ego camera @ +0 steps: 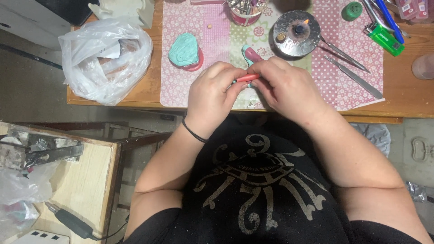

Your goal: The person is applying red baseplate wax to a dental cast, shaping it with fingers and dental tools to create a denture base.

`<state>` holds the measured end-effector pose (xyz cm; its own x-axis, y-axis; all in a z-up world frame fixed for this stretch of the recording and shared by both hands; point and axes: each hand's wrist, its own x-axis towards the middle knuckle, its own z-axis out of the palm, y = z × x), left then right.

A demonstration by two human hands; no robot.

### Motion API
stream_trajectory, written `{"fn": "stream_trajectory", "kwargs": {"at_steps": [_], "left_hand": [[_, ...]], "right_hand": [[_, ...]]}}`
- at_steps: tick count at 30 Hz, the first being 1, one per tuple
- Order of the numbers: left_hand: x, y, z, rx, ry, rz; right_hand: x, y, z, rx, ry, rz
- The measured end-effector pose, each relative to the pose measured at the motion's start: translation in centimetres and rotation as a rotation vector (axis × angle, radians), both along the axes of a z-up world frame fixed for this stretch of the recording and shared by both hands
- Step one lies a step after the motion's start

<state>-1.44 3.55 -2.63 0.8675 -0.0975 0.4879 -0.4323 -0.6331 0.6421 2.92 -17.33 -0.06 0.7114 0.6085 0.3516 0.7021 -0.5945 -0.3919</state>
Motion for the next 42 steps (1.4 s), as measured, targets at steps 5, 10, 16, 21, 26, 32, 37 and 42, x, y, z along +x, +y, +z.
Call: {"fn": "stream_trajectory", "kwargs": {"at_steps": [5, 10, 16, 21, 26, 32, 37, 42], "left_hand": [[0.2, 0.1, 0.7, 0.019, 0.026, -0.063], [0.3, -0.1, 1.2, 0.053, 0.028, -0.077], [0.4, -0.6, 1.1, 0.054, 0.016, -0.070], [0.2, -0.7, 1.0, 0.046, 0.013, -0.057], [0.1, -0.1, 1.0, 0.071, -0.002, -0.060], [0.1, -0.8, 1.0, 0.095, -0.057, -0.007], [0.5, -1.0, 1.5, 0.095, -0.063, -0.046], [1.0, -0.8, 1.9, 0.118, -0.106, -0.097]], "right_hand": [[1.1, -0.3, 0.5, 0.126, 0.173, 0.083], [1.3, -0.4, -0.3, 0.088, 0.133, 0.081], [1.4, -0.4, -1.0, 0.060, 0.094, 0.057], [1.4, -0.5, -0.8, 0.085, 0.113, 0.052], [1.3, -0.4, -0.1, 0.116, 0.198, 0.028], [1.3, -0.4, 2.4, 0.160, 0.282, 0.102], [1.7, -0.9, 1.4, 0.181, 0.260, 0.134], [2.1, -1.0, 0.7, 0.149, 0.170, 0.160]]}}
